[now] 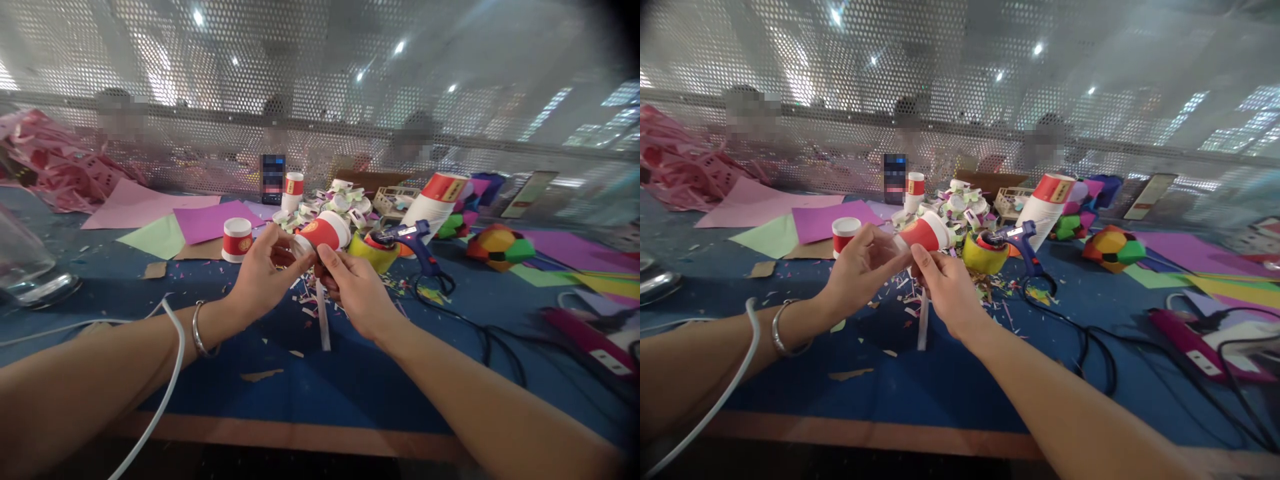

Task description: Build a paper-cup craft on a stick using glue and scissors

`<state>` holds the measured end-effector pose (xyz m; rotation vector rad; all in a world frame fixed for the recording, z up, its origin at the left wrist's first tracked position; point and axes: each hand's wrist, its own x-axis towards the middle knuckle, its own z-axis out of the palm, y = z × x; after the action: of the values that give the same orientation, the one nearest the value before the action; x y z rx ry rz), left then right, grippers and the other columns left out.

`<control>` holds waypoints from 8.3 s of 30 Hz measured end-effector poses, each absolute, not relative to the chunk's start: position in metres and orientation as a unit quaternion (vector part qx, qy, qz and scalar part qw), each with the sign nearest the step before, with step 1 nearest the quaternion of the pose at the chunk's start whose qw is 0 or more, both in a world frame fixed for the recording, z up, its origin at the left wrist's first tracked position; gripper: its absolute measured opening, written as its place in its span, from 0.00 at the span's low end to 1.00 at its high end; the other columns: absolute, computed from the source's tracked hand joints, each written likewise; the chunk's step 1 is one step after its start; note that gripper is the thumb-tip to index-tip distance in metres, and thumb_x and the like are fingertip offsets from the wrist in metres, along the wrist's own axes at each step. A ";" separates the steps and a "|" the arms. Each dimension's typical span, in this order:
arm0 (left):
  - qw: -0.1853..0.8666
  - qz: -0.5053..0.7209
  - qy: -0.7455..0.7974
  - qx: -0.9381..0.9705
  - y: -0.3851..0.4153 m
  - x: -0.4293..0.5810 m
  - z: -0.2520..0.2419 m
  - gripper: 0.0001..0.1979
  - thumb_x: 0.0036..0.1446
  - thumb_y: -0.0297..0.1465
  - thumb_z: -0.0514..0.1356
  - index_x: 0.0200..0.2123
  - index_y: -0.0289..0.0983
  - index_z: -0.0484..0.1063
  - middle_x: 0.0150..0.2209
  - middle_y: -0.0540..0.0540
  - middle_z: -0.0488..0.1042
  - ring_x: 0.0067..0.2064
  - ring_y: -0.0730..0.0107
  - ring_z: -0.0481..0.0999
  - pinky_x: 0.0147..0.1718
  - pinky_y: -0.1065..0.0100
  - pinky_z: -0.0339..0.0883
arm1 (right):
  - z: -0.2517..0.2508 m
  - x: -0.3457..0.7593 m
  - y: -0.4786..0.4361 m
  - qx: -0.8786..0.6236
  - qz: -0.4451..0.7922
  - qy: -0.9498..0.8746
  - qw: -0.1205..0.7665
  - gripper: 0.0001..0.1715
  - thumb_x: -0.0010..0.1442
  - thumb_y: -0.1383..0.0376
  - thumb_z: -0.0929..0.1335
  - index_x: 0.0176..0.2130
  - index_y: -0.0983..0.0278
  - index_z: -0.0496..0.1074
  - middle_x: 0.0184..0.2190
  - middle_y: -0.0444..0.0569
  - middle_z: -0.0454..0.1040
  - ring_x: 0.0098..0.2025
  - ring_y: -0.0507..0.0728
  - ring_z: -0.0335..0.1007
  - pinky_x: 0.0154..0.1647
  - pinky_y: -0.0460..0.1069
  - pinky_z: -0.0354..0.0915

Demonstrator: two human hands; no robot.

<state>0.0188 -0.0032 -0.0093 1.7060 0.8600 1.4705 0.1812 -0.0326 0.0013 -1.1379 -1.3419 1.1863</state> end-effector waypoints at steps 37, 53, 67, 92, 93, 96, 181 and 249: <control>0.289 0.543 0.384 0.689 -0.006 0.017 -0.009 0.18 0.53 0.38 0.72 0.37 0.38 0.67 0.32 0.48 0.75 0.31 0.72 0.74 0.29 0.68 0.71 | 0.003 0.176 -0.036 -0.475 0.533 -0.491 0.500 0.31 0.54 0.39 0.74 0.26 0.61 0.66 0.19 0.37 0.53 0.21 0.48 0.42 0.20 0.48 0.42; 0.132 0.515 0.379 0.758 0.001 0.004 -0.002 0.16 0.55 0.38 0.70 0.41 0.39 0.69 0.38 0.46 0.73 0.35 0.69 0.73 0.31 0.66 0.69 | 0.016 0.180 -0.037 -0.471 0.549 -0.518 0.457 0.32 0.54 0.38 0.73 0.27 0.62 0.67 0.19 0.36 0.54 0.20 0.47 0.40 0.20 0.48 0.38; 0.092 0.500 0.337 0.792 0.013 -0.005 -0.006 0.20 0.56 0.30 0.67 0.52 0.41 0.71 0.48 0.43 0.70 0.46 0.63 0.75 0.45 0.61 0.76 | 0.018 0.218 -0.015 -0.472 0.302 -0.601 0.570 0.27 0.56 0.43 0.75 0.29 0.60 0.66 0.23 0.40 0.59 0.25 0.50 0.51 0.26 0.49 0.49; 0.430 0.367 0.304 0.767 0.006 0.000 -0.005 0.23 0.60 0.38 0.67 0.56 0.37 0.70 0.52 0.39 0.74 0.46 0.63 0.78 0.43 0.62 0.76 | 0.017 0.218 -0.005 -0.418 0.493 -0.476 0.597 0.24 0.44 0.53 0.82 0.32 0.60 0.71 0.27 0.46 0.76 0.33 0.62 0.77 0.36 0.60 0.76; 0.441 0.367 0.299 0.762 0.006 0.000 -0.004 0.23 0.60 0.38 0.67 0.56 0.37 0.70 0.52 0.39 0.75 0.46 0.63 0.78 0.44 0.62 0.75 | 0.017 0.218 -0.005 -0.413 0.489 -0.477 0.602 0.23 0.45 0.53 0.82 0.32 0.59 0.71 0.27 0.45 0.75 0.32 0.61 0.77 0.36 0.60 0.76; 0.472 0.360 0.286 0.752 0.005 -0.001 -0.002 0.24 0.60 0.38 0.67 0.56 0.37 0.70 0.50 0.40 0.76 0.46 0.62 0.78 0.45 0.60 0.74 | 0.013 0.219 -0.004 -0.395 0.482 -0.476 0.620 0.20 0.47 0.55 0.81 0.32 0.60 0.72 0.27 0.44 0.74 0.30 0.57 0.74 0.37 0.59 0.75; 0.398 0.295 0.393 0.775 0.014 -0.013 0.012 0.08 0.58 0.34 0.65 0.40 0.38 0.76 0.30 0.49 0.76 0.26 0.74 0.70 0.26 0.70 0.59 | 0.018 0.228 -0.012 -0.382 0.180 -0.800 0.427 0.17 0.65 0.56 0.72 0.29 0.59 0.65 0.27 0.42 0.59 0.28 0.52 0.55 0.30 0.51 0.54; 0.612 0.464 0.276 0.577 0.008 -0.001 0.011 0.09 0.56 0.28 0.68 0.36 0.38 0.69 0.37 0.49 0.72 0.43 0.66 0.76 0.43 0.60 0.77 | 0.036 0.221 -0.026 -0.430 0.388 -0.720 0.384 0.25 0.61 0.43 0.72 0.35 0.62 0.73 0.27 0.45 0.70 0.28 0.52 0.61 0.28 0.49 0.56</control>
<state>-0.0014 0.0084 0.0109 1.3317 0.6376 1.0695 0.2215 -0.0261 0.0358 -1.0949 -1.8342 0.9891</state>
